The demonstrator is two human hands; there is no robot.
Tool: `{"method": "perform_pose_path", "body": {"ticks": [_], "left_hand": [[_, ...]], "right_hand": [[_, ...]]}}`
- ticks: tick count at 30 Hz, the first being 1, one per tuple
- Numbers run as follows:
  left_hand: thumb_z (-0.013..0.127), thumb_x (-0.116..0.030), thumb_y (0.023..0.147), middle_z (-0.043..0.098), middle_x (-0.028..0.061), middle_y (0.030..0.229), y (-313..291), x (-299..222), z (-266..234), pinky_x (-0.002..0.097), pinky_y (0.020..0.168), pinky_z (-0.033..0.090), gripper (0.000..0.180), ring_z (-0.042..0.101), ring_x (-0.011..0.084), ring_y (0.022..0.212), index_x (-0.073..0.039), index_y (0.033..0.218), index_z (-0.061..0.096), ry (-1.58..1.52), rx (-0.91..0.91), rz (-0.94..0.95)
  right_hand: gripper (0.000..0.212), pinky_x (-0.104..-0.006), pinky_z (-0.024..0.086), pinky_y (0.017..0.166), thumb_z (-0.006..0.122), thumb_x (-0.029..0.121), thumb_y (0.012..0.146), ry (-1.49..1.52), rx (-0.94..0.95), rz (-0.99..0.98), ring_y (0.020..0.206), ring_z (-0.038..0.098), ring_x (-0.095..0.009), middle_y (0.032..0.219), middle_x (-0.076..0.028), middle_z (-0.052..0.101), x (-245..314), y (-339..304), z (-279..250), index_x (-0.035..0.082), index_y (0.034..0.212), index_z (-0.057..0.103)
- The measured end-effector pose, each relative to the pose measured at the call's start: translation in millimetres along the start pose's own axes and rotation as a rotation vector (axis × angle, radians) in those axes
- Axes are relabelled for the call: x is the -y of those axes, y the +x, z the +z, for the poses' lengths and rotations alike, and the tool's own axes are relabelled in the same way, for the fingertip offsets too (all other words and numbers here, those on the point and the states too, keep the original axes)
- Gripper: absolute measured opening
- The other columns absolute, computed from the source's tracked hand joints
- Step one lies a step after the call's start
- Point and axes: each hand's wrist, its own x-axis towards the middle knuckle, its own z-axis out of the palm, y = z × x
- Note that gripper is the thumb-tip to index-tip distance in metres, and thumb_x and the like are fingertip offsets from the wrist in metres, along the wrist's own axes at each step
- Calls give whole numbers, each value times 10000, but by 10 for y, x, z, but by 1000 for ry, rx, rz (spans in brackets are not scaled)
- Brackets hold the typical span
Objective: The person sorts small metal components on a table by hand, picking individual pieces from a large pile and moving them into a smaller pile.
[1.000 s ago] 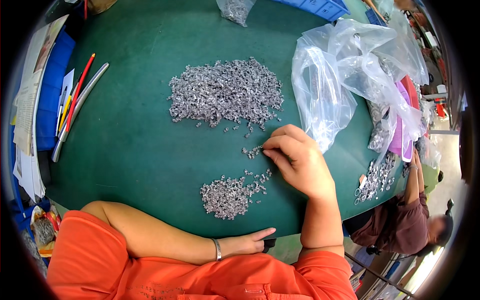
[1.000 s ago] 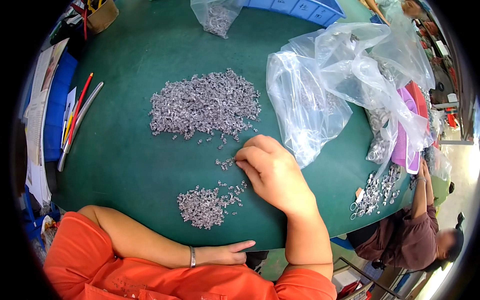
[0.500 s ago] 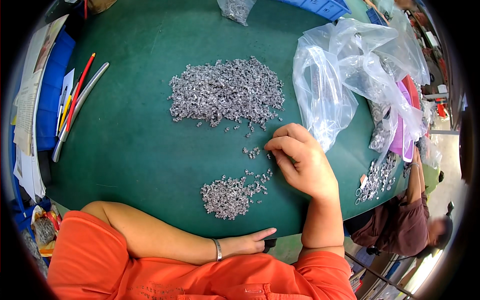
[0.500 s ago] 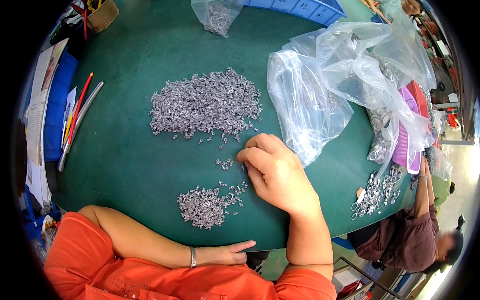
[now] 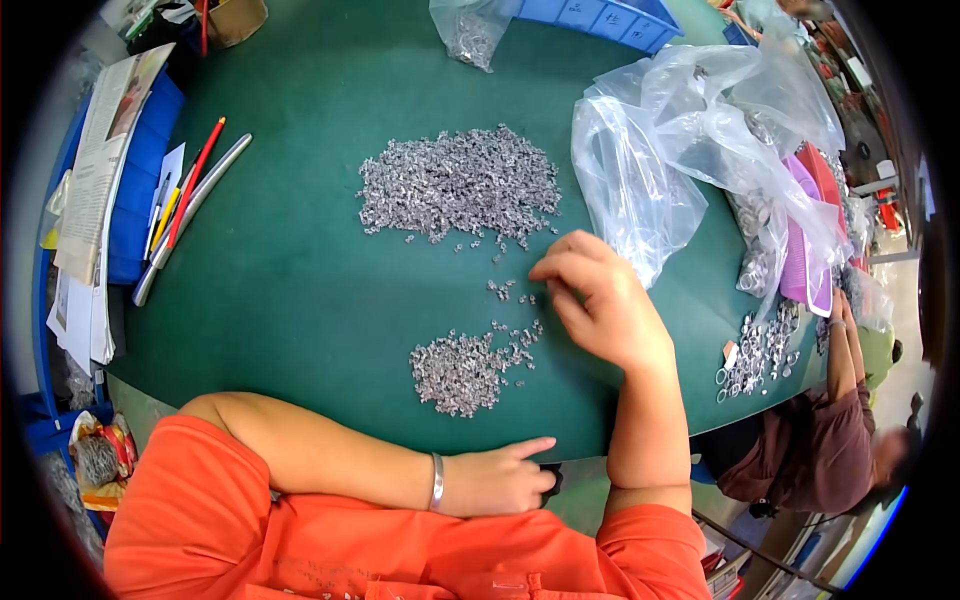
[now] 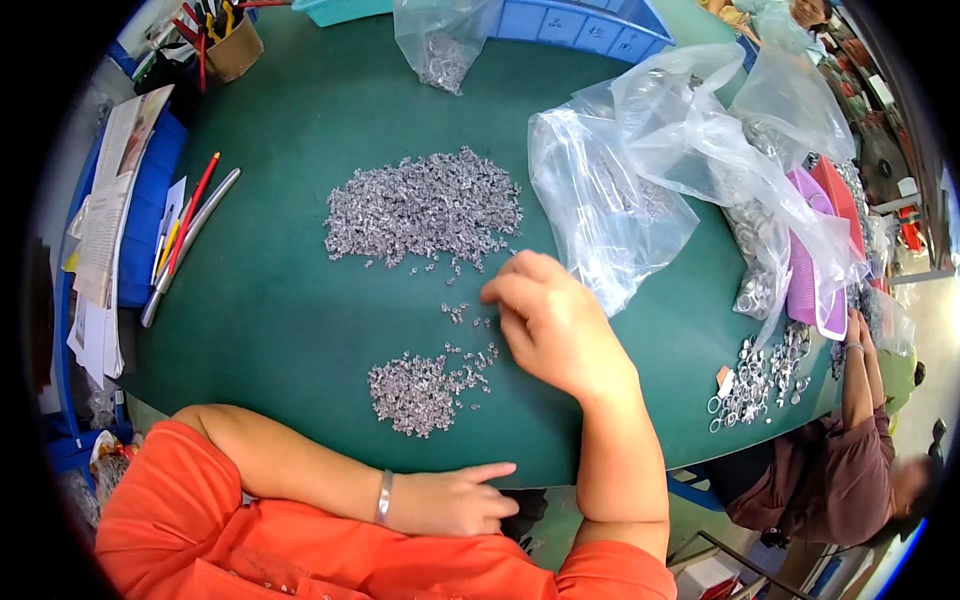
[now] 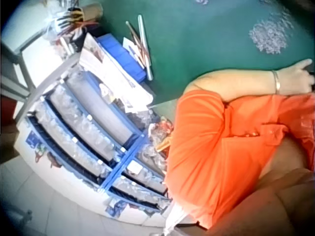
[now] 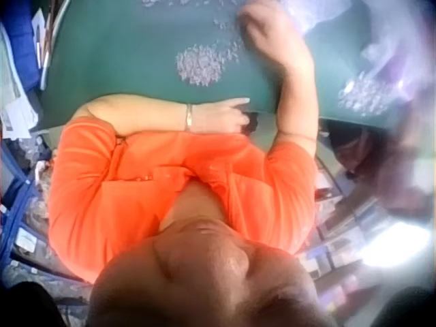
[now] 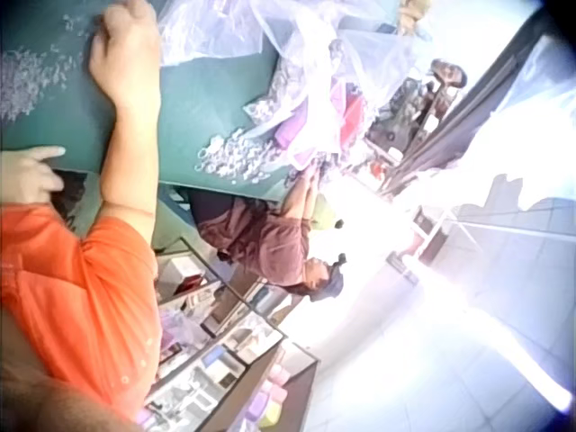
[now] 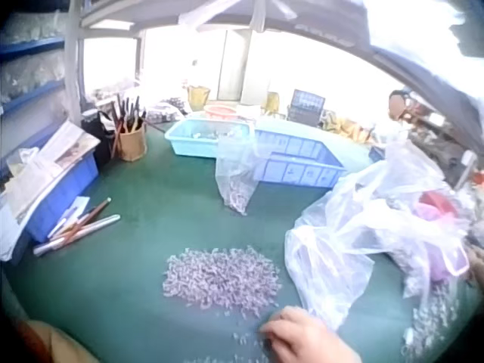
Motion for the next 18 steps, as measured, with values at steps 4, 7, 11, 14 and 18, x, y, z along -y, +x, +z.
{"method": "perform_pose_path", "body": {"ticks": [4, 7, 11, 14, 18], "left_hand": [[632, -133, 995, 608, 88, 1151, 335, -179, -643, 372, 984, 488, 132, 633, 222, 1035, -67, 1103, 669, -988, -453, -22], [498, -186, 1087, 588, 64, 1205, 696, -486, -910, 320, 1041, 415, 216, 557, 185, 1191, -18, 1145, 621, -1591, -491, 311], [283, -435, 1118, 607, 72, 1102, 1042, -891, -944, 334, 981, 408, 556, 556, 189, 1018, -65, 1099, 697, -1864, -289, 676], [195, -490, 1121, 637, 84, 1111, 963, -1066, -998, 352, 1022, 402, 669, 572, 210, 1069, -63, 1108, 710, -2104, -219, 843], [179, -530, 1111, 645, 91, 1149, 862, -1146, -1044, 365, 1032, 402, 715, 573, 218, 1092, -47, 1124, 707, -2311, -110, 816]], "right_hand": [[192, -417, 534, 761, 634, -53, 799, 33, -73, 38, 874, 641, -347, 927, -122, 627, -52, -77, -116, 33, 955, 707], [190, -416, 537, 763, 624, -52, 812, -10, 93, 32, 877, 648, -343, 936, -123, 638, -52, -20, -49, 32, 958, 711], [206, -414, 540, 774, 624, -50, 812, 0, 82, 35, 885, 653, -339, 952, -119, 653, -18, -29, -89, 40, 970, 721], [225, -409, 540, 783, 630, -48, 810, -21, 47, 50, 895, 652, -329, 941, -115, 650, 23, -27, -83, 51, 985, 731], [199, -404, 537, 775, 646, -45, 822, -9, 108, -3, 890, 647, -318, 916, -107, 639, 37, -19, -53, 51, 975, 728]]}}
